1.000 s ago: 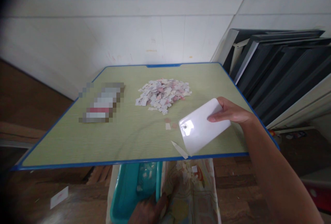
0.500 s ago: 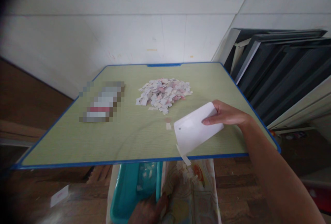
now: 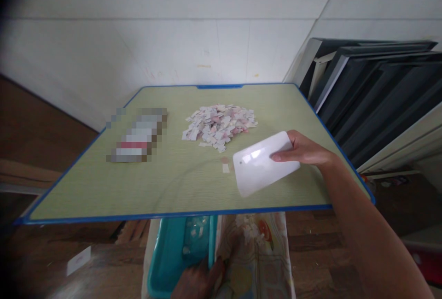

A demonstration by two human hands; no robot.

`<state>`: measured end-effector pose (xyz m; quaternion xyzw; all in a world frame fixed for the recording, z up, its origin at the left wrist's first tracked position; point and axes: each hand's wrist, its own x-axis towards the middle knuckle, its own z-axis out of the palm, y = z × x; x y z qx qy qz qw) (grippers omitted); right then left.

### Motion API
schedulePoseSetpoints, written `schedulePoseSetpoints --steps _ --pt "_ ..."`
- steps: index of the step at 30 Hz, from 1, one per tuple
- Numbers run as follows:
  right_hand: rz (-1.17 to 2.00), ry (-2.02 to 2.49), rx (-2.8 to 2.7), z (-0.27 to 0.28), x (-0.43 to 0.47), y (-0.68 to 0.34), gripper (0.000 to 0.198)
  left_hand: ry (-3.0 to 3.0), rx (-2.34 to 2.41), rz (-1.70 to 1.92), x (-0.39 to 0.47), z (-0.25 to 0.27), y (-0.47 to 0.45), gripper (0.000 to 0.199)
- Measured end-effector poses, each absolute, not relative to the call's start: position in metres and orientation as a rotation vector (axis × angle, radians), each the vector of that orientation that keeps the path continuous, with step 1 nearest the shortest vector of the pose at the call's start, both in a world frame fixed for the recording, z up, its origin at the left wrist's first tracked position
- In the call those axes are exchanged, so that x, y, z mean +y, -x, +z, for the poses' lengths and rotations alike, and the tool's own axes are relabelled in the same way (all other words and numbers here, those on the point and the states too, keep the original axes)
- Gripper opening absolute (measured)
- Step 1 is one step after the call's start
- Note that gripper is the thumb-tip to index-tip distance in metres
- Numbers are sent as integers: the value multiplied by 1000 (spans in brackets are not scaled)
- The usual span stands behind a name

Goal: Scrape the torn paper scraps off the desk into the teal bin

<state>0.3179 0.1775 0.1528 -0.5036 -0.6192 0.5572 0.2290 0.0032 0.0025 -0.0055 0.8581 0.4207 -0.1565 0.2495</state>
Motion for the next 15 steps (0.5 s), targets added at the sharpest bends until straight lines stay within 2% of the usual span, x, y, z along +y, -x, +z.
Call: schedulePoseSetpoints --steps 8,15 --pt "1207 1402 -1438 150 179 -311 20 -2392 1152 -416 2 -6 -3 40" --pt "1195 1411 -1498 145 180 -302 20 -2374 1137 -416 2 -8 -2 40"
